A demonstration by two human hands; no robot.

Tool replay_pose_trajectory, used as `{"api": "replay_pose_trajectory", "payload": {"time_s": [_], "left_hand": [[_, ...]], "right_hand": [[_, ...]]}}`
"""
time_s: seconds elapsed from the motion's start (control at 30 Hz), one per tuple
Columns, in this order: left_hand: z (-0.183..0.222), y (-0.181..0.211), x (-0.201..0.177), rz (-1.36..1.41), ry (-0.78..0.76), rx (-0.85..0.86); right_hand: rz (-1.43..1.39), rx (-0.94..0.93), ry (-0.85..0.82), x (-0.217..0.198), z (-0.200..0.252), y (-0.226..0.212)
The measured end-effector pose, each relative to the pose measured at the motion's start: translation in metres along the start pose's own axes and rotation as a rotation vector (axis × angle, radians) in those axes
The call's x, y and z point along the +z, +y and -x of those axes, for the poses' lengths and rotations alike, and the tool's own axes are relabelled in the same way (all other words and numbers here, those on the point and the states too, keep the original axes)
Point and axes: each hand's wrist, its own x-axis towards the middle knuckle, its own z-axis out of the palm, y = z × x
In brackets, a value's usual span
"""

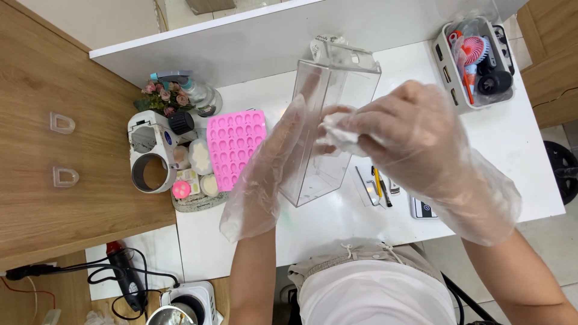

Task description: Cleaning a plastic container with a tissue and organizing various tools and candle-making supplies on a workbench.

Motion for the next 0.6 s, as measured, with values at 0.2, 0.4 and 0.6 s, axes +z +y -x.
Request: {"api": "replay_pose_trajectory", "payload": {"time_s": [0.2, 0.4, 0.6], "left_hand": [[-0.009, 0.028, 0.012, -0.026, -0.012, -0.137], [-0.018, 0.027, -0.009, -0.059, -0.020, -0.082], [-0.037, 0.024, -0.015, -0.070, 0.020, -0.036]], "right_hand": [[-0.107, -0.151, 0.030, 0.036, -0.015, -0.029], [-0.021, -0.026, -0.007, 0.048, 0.006, 0.000], [-0.006, -0.016, -0.044, 0.058, -0.008, 0.001]]}}
